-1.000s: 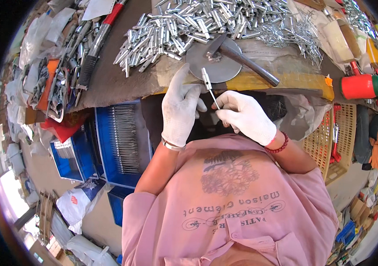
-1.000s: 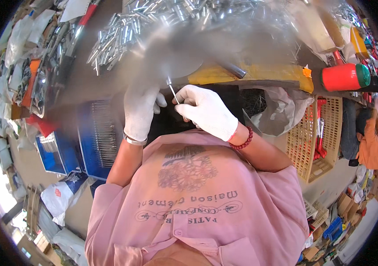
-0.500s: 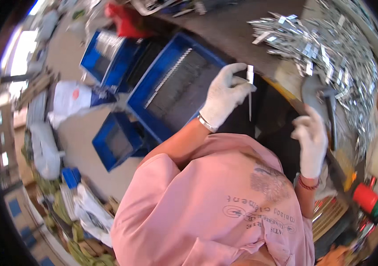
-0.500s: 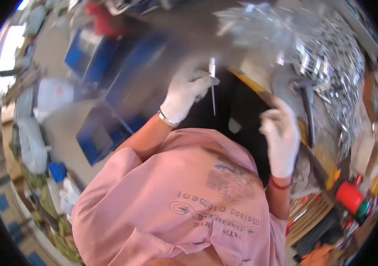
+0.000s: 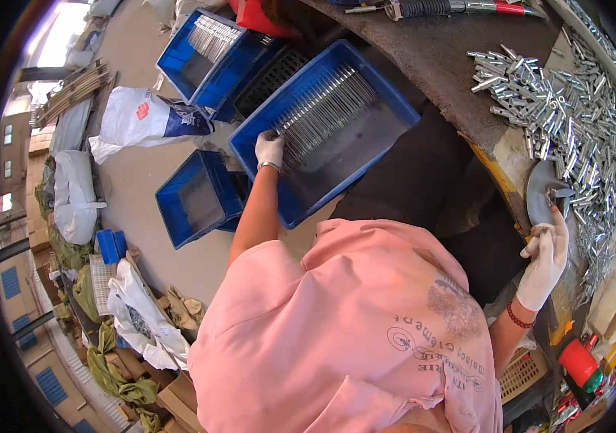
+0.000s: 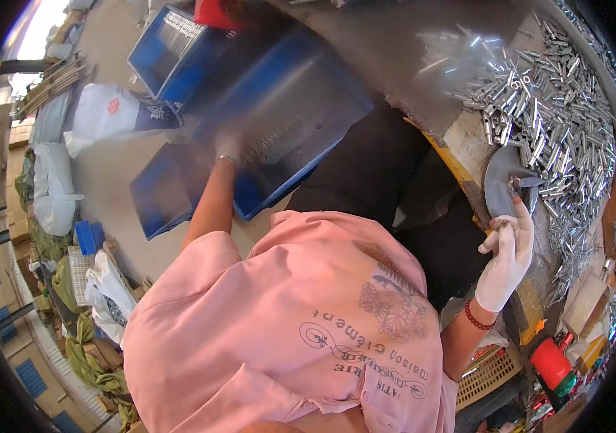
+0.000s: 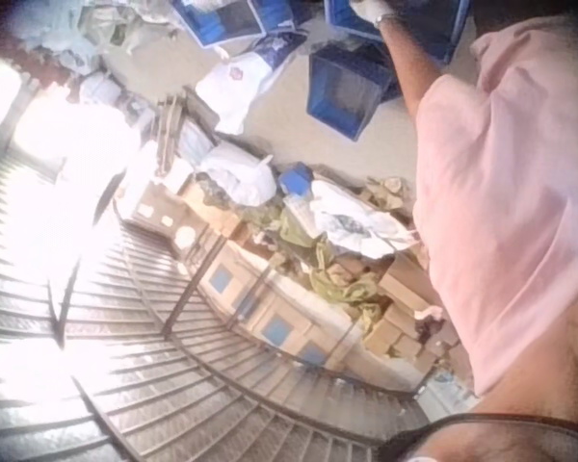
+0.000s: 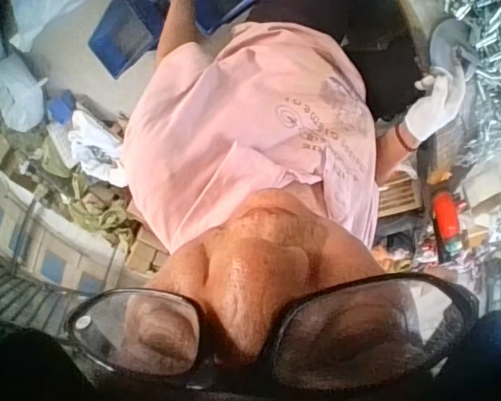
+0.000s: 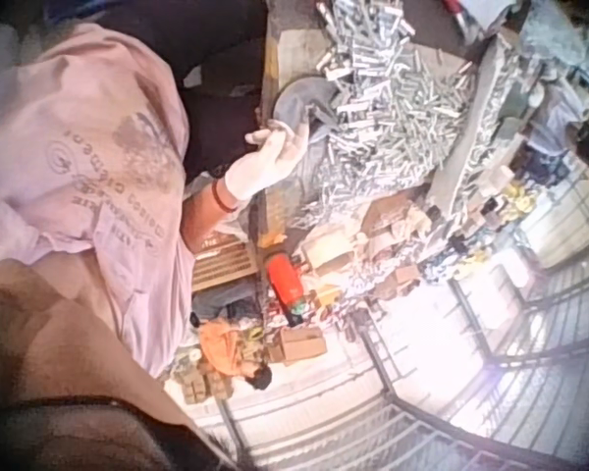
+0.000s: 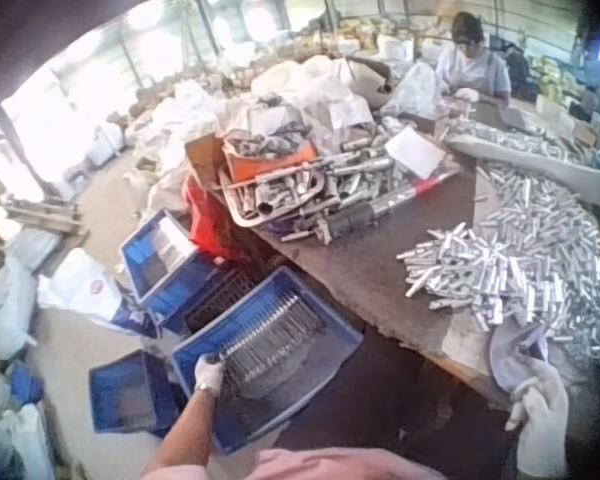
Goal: Assemble small metal pins and washers using a hammer and circular jig on a factory workbench.
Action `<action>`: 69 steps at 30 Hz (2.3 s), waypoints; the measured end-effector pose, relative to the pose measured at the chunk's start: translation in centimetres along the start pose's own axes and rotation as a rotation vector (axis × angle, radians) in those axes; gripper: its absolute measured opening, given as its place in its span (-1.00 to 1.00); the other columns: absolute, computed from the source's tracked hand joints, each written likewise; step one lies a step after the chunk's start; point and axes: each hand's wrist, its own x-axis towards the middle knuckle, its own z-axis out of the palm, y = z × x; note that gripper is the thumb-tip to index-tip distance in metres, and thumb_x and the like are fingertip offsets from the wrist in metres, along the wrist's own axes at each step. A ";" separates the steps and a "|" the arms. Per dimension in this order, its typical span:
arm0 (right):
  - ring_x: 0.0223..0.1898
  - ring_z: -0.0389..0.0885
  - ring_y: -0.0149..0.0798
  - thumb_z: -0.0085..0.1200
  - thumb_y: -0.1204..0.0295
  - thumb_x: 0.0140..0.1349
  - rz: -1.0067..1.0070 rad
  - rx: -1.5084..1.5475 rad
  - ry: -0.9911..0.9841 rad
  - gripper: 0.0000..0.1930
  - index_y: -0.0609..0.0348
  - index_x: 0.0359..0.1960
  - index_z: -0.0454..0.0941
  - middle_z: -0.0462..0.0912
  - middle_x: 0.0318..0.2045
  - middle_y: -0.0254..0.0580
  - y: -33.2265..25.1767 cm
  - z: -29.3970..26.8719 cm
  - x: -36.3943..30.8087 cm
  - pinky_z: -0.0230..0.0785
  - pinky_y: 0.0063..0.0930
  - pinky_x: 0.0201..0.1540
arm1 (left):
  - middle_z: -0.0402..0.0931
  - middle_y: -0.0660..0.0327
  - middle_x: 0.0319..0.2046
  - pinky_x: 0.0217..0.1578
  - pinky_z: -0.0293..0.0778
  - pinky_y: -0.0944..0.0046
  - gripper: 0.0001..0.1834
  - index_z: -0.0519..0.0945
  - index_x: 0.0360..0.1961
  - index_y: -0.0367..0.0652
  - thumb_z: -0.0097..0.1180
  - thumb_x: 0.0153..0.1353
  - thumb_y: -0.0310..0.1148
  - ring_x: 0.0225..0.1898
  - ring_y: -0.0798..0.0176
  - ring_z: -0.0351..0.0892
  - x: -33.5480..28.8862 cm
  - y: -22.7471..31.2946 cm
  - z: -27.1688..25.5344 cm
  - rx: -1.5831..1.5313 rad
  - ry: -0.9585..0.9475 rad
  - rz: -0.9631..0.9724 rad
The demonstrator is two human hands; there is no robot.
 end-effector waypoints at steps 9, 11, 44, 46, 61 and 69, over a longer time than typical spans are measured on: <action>-0.49 0.44 -0.56 0.00 0.51 0.47 0.019 -0.066 0.051 -0.58 0.25 0.33 0.53 0.64 -0.26 -0.27 -0.1 0.1 -1.1 0.36 -0.63 -0.42 | 0.72 -0.12 0.04 0.19 0.53 0.07 -0.57 0.69 0.10 -0.23 0.36 0.25 -0.25 0.11 -0.09 0.71 -1.8 12.1 0.1 -0.132 0.001 -0.268; -0.46 0.50 -0.58 0.01 0.53 0.48 0.052 -0.002 0.012 -0.61 0.23 0.31 0.54 0.65 -0.26 -0.30 0.0 0.1 -0.8 0.41 -0.65 -0.39 | 0.73 -0.09 0.02 0.14 0.54 0.07 -0.52 0.64 0.13 -0.26 0.39 0.28 -0.21 0.07 -0.08 0.71 -2.2 13.4 -2.5 -0.068 0.109 -0.210; -0.19 0.71 -0.08 0.33 0.36 0.19 -0.183 -1.354 0.840 -0.93 -0.08 -0.31 0.71 0.64 -0.25 -0.26 2.5 -19.9 1.9 0.57 -0.19 -0.18 | 0.60 0.13 -0.21 -0.13 0.55 0.24 -0.70 0.66 -0.02 -0.24 0.35 0.21 -0.58 -0.23 0.21 0.61 -17.6 54.4 -9.6 -0.347 -0.402 1.148; -0.19 0.71 -0.07 0.32 0.34 0.19 -0.125 -1.378 0.783 -0.94 -0.07 -0.32 0.71 0.64 -0.26 -0.25 3.2 -20.3 3.2 0.57 -0.19 -0.18 | 0.61 0.10 -0.20 -0.12 0.55 0.21 -0.71 0.66 -0.04 -0.25 0.33 0.20 -0.60 -0.21 0.16 0.64 -18.6 55.1 -9.9 -0.357 -0.469 1.173; -0.23 0.76 -0.37 0.17 0.62 0.32 -0.159 -0.280 0.144 -0.90 0.23 -0.17 0.63 0.75 -0.26 -0.24 0.9 -5.2 -0.7 0.59 -0.45 -0.15 | 0.66 0.18 -0.28 -0.13 0.56 0.07 -0.70 0.71 -0.12 -0.05 0.34 0.07 -0.51 -0.19 0.01 0.66 -24.2 59.4 -6.1 -0.447 -0.555 1.695; -0.20 0.66 -0.11 0.24 0.48 0.21 -0.511 -0.961 0.153 -0.95 0.02 -0.31 0.68 0.61 -0.31 -0.24 1.0 -4.6 0.1 0.56 -0.25 -0.12 | 0.66 0.17 -0.30 -0.13 0.52 0.07 -0.81 0.76 -0.26 -0.09 0.42 0.04 -0.45 -0.18 -0.02 0.64 -22.8 57.7 -4.8 -0.395 -0.591 1.450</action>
